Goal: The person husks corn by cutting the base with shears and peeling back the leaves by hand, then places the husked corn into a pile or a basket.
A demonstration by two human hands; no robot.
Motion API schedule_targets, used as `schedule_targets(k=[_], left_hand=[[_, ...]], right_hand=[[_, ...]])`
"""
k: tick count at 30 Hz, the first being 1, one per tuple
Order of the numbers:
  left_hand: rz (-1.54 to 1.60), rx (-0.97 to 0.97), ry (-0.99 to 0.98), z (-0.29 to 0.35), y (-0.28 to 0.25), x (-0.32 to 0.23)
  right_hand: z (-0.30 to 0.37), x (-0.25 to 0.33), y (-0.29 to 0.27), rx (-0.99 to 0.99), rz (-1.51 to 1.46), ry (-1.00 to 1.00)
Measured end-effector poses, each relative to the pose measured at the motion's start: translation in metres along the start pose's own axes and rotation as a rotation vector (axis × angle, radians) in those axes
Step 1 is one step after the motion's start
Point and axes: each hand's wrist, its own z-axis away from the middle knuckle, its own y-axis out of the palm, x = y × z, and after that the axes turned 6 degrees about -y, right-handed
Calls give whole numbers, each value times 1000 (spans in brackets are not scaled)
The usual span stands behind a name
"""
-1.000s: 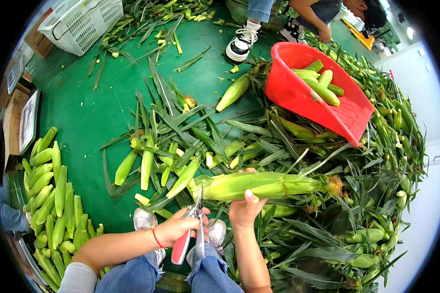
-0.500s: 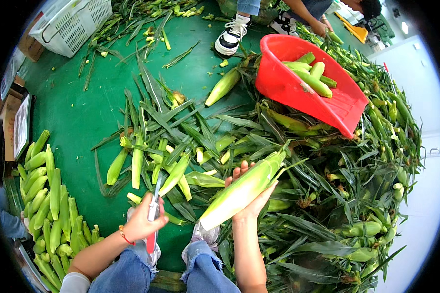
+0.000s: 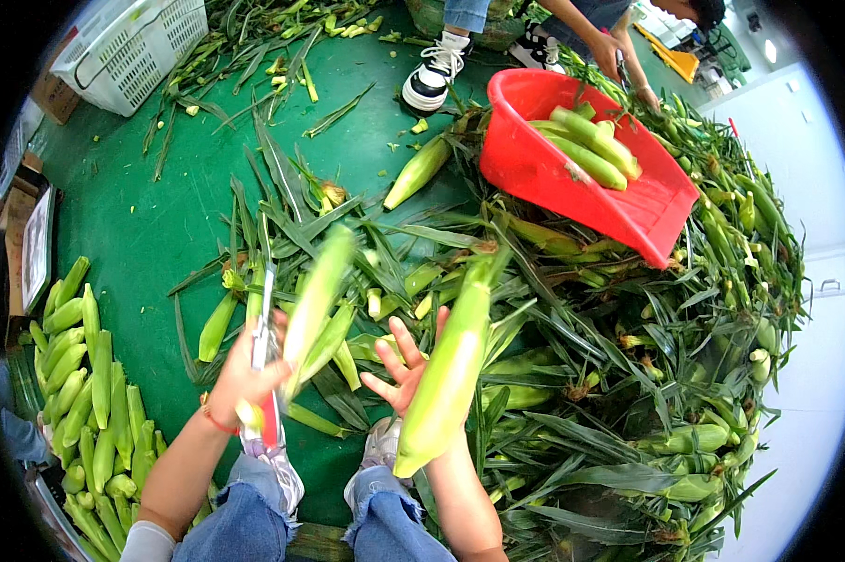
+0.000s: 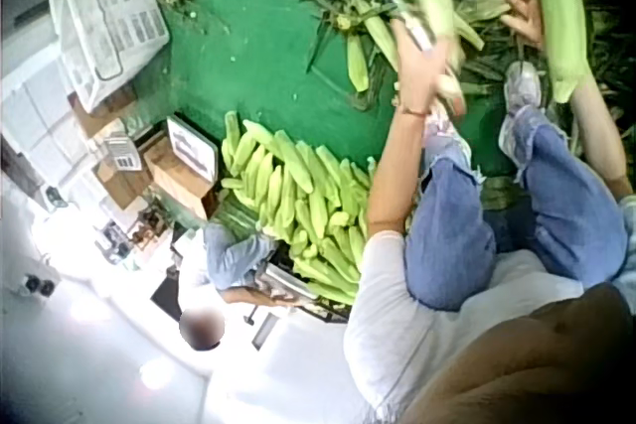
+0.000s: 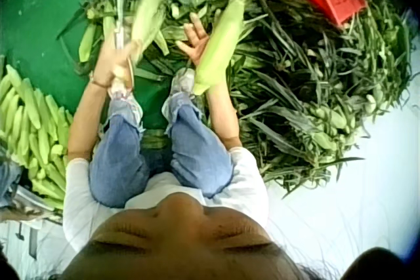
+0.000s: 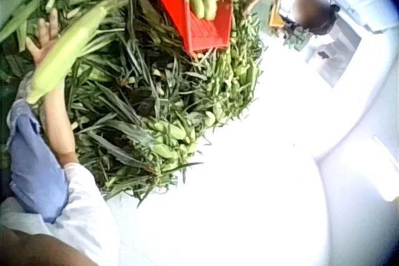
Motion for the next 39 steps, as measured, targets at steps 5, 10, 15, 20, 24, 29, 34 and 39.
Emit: schedule_targets(k=[5,10,15,20,24,29,34,39], left_hand=[[-526,-28,-27,0,-3,-12],[-790,165,457,3,27,13],[-972,126,780,5,30,12],[-935,-17,457,-8,4,13],[-824,-17,443,-14,-25,4],[-1066,96,524,-2,-2,-1],[-1197,98,773,3,10,8],[-841,-156,232,-25,-14,4]], right_hand=[[-5,10,9,-112,335,227],[4,-10,-11,-350,661,196],[3,-20,-9,-443,719,180],[4,-16,6,-283,708,324],[12,-12,7,-330,820,334],[11,-18,17,-181,1219,323],[14,-21,20,-216,1237,269],[15,-13,19,-140,1338,261]])
